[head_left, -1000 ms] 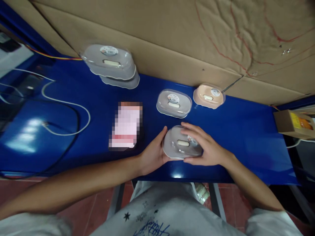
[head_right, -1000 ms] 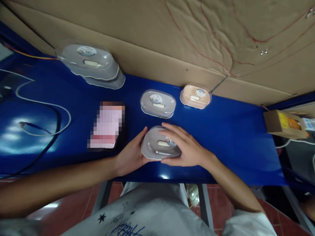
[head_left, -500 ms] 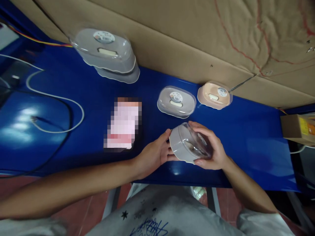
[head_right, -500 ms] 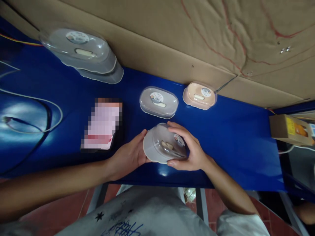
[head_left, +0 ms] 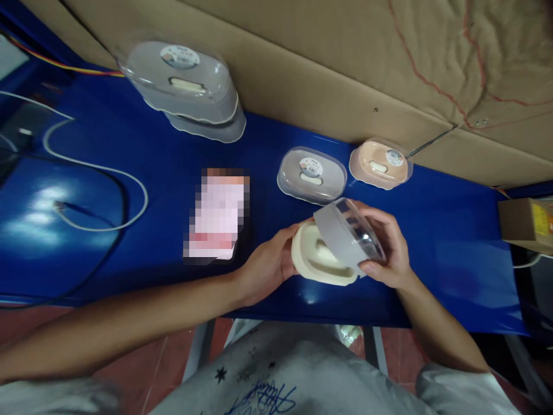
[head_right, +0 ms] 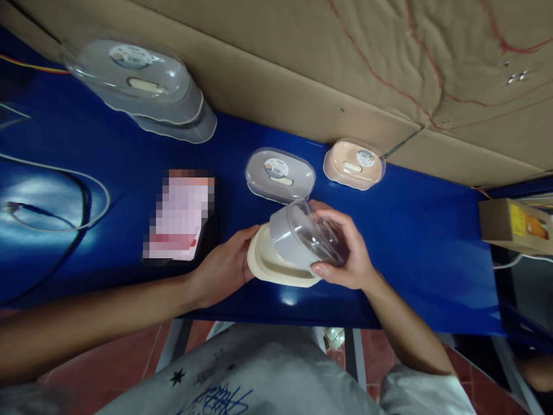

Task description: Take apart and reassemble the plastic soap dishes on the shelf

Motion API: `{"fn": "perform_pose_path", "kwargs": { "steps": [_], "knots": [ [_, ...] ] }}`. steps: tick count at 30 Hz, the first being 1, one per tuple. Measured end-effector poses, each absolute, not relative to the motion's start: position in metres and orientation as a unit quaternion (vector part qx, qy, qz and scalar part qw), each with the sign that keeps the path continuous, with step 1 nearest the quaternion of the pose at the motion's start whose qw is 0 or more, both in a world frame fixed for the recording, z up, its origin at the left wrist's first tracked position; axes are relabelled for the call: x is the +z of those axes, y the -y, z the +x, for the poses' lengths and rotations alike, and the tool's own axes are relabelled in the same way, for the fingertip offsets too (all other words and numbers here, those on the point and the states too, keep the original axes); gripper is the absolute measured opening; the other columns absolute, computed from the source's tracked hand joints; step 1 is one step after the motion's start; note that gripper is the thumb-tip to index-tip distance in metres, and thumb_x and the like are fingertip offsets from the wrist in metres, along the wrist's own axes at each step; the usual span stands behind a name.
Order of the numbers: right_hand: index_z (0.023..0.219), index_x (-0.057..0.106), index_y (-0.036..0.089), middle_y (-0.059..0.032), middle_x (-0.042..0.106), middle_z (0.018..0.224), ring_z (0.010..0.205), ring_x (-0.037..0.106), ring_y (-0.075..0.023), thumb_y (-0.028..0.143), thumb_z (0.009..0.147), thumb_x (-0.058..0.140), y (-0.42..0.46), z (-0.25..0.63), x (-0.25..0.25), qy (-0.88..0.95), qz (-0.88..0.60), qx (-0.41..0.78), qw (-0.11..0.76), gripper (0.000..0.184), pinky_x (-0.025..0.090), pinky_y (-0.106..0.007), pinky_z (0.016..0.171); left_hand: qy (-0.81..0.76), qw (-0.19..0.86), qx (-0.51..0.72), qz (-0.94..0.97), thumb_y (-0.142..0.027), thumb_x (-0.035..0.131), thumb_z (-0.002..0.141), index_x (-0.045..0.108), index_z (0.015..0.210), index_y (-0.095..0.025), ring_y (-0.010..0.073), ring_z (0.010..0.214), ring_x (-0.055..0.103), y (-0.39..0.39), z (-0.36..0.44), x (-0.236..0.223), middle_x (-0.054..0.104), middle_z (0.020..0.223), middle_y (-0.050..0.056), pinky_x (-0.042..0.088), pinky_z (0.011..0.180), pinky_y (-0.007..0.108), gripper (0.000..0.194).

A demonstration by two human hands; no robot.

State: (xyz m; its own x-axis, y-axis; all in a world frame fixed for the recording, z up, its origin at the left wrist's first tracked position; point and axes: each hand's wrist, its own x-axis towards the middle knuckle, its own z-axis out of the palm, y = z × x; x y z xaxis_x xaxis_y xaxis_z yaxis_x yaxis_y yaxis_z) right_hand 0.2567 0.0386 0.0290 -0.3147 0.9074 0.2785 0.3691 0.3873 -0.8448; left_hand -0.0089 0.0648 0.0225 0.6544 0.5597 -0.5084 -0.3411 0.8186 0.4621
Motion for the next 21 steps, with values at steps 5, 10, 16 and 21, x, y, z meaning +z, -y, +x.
{"fn": "perform_pose_path", "kwargs": {
  "steps": [5,10,16,21],
  "knots": [
    [0.157,0.046,0.032,-0.0152,0.053,0.165,0.155,0.051,-0.0416,0.059,0.089,0.081,-0.043,0.264,0.037,0.778,-0.465,0.246,0.342,0.081,0.049,-0.066,0.123,-0.370,0.854,0.267,0.249,-0.045,0.057,0.106,0.050,0.160,-0.030,0.0325,0.149,0.057,-0.059,-0.012,0.024,0.067,0.154,0.008,0.046,0.123,0.051,0.057],
    [0.158,0.047,0.031,-0.0168,0.054,0.165,0.152,0.056,-0.0389,0.049,0.085,0.089,-0.045,0.264,0.043,0.820,-0.468,0.191,0.268,0.086,0.053,-0.058,0.121,-0.334,0.608,0.333,0.639,-0.036,0.069,0.103,0.034,0.170,-0.031,0.0341,0.170,0.019,-0.050,-0.020,0.024,0.026,0.183,0.011,0.013,0.140,0.054,0.076],
    [0.162,0.045,0.030,-0.0163,0.050,0.169,0.156,0.051,-0.0375,0.056,0.087,0.087,-0.043,0.259,0.041,0.818,-0.450,0.240,0.268,0.090,0.051,-0.056,0.124,-0.310,0.437,0.294,0.791,-0.042,0.082,0.094,0.014,0.175,-0.033,0.0444,0.171,0.012,-0.051,-0.020,0.005,0.011,0.185,0.020,0.013,0.136,0.070,0.106],
    [0.164,0.047,0.033,-0.0128,0.053,0.168,0.157,0.050,-0.0357,0.058,0.089,0.085,-0.049,0.268,0.040,0.793,-0.463,0.289,0.271,0.088,0.049,-0.052,0.125,-0.287,0.323,0.304,0.849,-0.030,0.075,0.101,-0.002,0.176,-0.031,0.0417,0.171,0.016,-0.052,-0.019,-0.008,0.004,0.184,0.025,0.034,0.131,0.068,0.107]
  ]
}}
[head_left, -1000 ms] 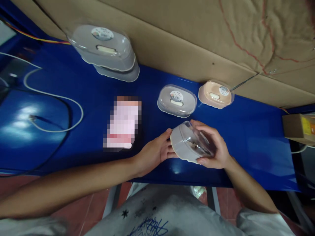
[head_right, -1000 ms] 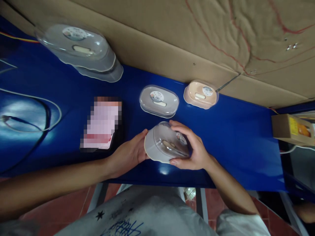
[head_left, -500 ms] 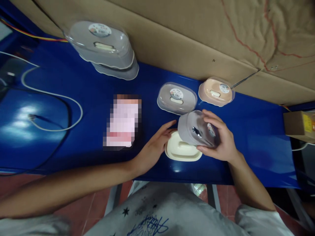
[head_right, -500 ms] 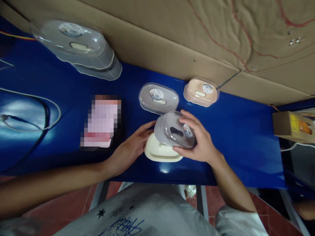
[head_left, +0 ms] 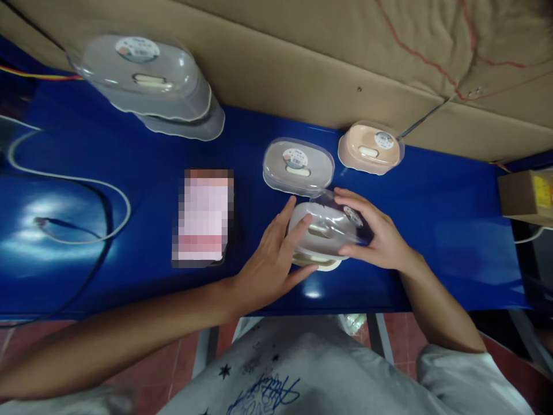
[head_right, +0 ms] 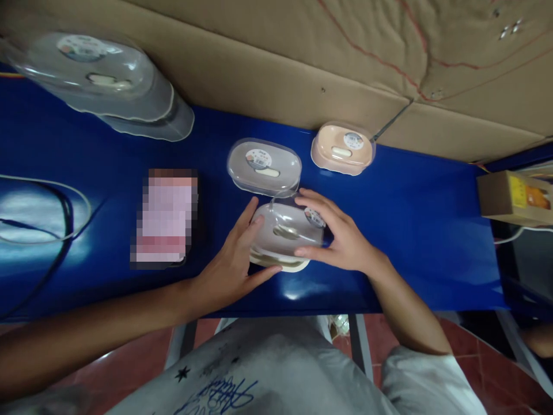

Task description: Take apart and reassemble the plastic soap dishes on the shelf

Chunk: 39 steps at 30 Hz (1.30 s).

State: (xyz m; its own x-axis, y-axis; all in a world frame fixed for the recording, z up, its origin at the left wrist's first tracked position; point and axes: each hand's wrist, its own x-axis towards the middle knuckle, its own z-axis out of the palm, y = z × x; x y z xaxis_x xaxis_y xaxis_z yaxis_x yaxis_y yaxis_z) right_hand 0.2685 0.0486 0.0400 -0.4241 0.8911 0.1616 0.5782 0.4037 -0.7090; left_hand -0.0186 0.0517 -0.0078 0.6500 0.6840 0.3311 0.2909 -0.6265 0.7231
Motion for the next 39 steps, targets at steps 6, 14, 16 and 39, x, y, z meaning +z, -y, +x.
{"fn": "perform_pose_path", "kwargs": {
  "steps": [6,14,16,39],
  "knots": [
    [0.164,0.048,0.036,-0.0093,0.053,0.169,0.158,0.050,-0.0344,0.057,0.100,0.072,-0.059,0.287,0.037,0.794,-0.533,0.214,0.200,0.072,0.041,-0.058,0.129,-0.299,0.253,0.310,0.866,-0.020,0.070,0.101,0.023,0.168,-0.024,0.0438,0.167,0.027,-0.049,-0.019,-0.005,0.021,0.177,0.028,0.043,0.125,0.068,0.082],
    [0.166,0.045,0.034,-0.0111,0.049,0.172,0.162,0.043,-0.0372,0.062,0.107,0.056,-0.067,0.298,0.025,0.756,-0.627,0.088,0.166,0.066,0.034,-0.064,0.129,-0.297,0.087,0.311,0.899,-0.022,0.074,0.097,0.065,0.112,-0.023,0.0270,0.110,0.065,-0.044,-0.020,0.012,0.069,0.116,0.009,0.047,0.101,0.048,0.018],
    [0.167,0.043,0.033,-0.0116,0.048,0.172,0.161,0.043,-0.0375,0.059,0.108,0.054,-0.067,0.298,0.025,0.756,-0.629,0.070,0.165,0.065,0.034,-0.064,0.128,-0.276,0.061,0.266,0.922,-0.028,0.071,0.101,0.068,0.113,-0.021,0.0284,0.110,0.065,-0.042,-0.019,0.013,0.073,0.116,0.011,0.043,0.103,0.051,0.015],
    [0.131,0.073,0.013,-0.0145,0.081,0.123,0.121,0.073,-0.0284,0.070,0.102,0.060,-0.027,0.241,0.055,0.909,-0.341,0.066,0.229,0.065,0.052,-0.046,0.107,-0.102,0.125,0.330,0.930,-0.023,0.071,0.100,0.072,0.094,-0.021,0.0178,0.095,0.063,-0.040,-0.023,0.015,0.075,0.092,-0.001,0.044,0.095,0.041,0.007]
  ]
}}
